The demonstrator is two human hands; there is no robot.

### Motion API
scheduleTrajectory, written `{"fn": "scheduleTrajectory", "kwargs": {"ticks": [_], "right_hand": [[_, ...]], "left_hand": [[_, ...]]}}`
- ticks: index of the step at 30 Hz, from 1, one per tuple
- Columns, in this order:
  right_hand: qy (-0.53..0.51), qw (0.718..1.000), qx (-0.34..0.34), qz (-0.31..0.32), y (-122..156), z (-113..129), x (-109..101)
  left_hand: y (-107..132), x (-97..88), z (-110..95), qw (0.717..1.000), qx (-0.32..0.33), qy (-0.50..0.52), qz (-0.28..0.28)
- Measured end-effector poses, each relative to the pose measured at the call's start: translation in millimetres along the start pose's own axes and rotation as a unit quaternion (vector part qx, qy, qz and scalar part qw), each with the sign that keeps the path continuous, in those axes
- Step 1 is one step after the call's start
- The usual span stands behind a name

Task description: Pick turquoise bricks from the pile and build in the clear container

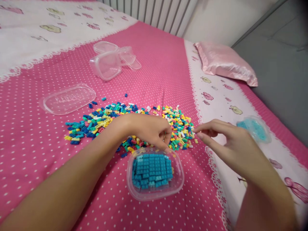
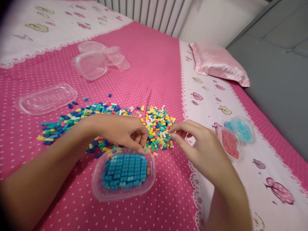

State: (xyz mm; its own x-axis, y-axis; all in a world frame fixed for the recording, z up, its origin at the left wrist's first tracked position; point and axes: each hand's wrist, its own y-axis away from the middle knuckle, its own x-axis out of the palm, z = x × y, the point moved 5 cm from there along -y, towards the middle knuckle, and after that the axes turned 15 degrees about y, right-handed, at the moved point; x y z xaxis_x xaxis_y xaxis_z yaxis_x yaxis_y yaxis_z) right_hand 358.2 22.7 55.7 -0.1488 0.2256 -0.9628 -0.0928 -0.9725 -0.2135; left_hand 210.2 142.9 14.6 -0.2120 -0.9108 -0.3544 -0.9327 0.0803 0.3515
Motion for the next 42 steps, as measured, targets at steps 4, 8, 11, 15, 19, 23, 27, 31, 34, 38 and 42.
{"fn": "scheduleTrajectory", "kwargs": {"ticks": [4,8,11,15,19,23,27,31,34,38,42], "right_hand": [[0.011,0.999,0.049,-0.006,-10,-36,30],[0.011,0.999,0.029,-0.007,-16,-39,50],[0.015,1.000,0.001,-0.012,-18,-28,59],[0.047,0.999,-0.023,-0.013,-20,-17,68],[0.091,0.995,-0.026,-0.019,-19,-16,71],[0.112,0.993,-0.033,-0.017,-17,-14,70],[0.117,0.992,-0.037,-0.018,-18,-13,69],[0.119,0.992,-0.034,-0.017,-19,-15,70],[0.113,0.993,-0.031,-0.017,-20,-15,69],[0.080,0.996,-0.026,-0.027,-23,-13,64],[0.047,0.998,-0.032,-0.028,-25,-10,60]], "left_hand": [[0,-0.1,0,1.000,-0.016,0.016,0.006],[1,-0.2,-1,1.000,-0.019,0.010,0.008],[0,-0.5,-1,1.000,-0.015,0.001,0.004],[-1,-0.5,0,1.000,-0.023,0.000,-0.001],[-1,0.3,1,1.000,-0.027,0.010,0.002],[-1,-0.1,0,1.000,-0.026,0.005,0.002],[-1,-0.6,1,1.000,-0.019,0.005,0.006],[-1,-0.6,2,1.000,-0.017,-0.001,0.004],[0,-0.2,1,1.000,-0.022,-0.004,0.000],[0,0.4,0,1.000,-0.028,-0.010,-0.002],[-1,0.4,0,1.000,-0.027,-0.011,0.001]]}}
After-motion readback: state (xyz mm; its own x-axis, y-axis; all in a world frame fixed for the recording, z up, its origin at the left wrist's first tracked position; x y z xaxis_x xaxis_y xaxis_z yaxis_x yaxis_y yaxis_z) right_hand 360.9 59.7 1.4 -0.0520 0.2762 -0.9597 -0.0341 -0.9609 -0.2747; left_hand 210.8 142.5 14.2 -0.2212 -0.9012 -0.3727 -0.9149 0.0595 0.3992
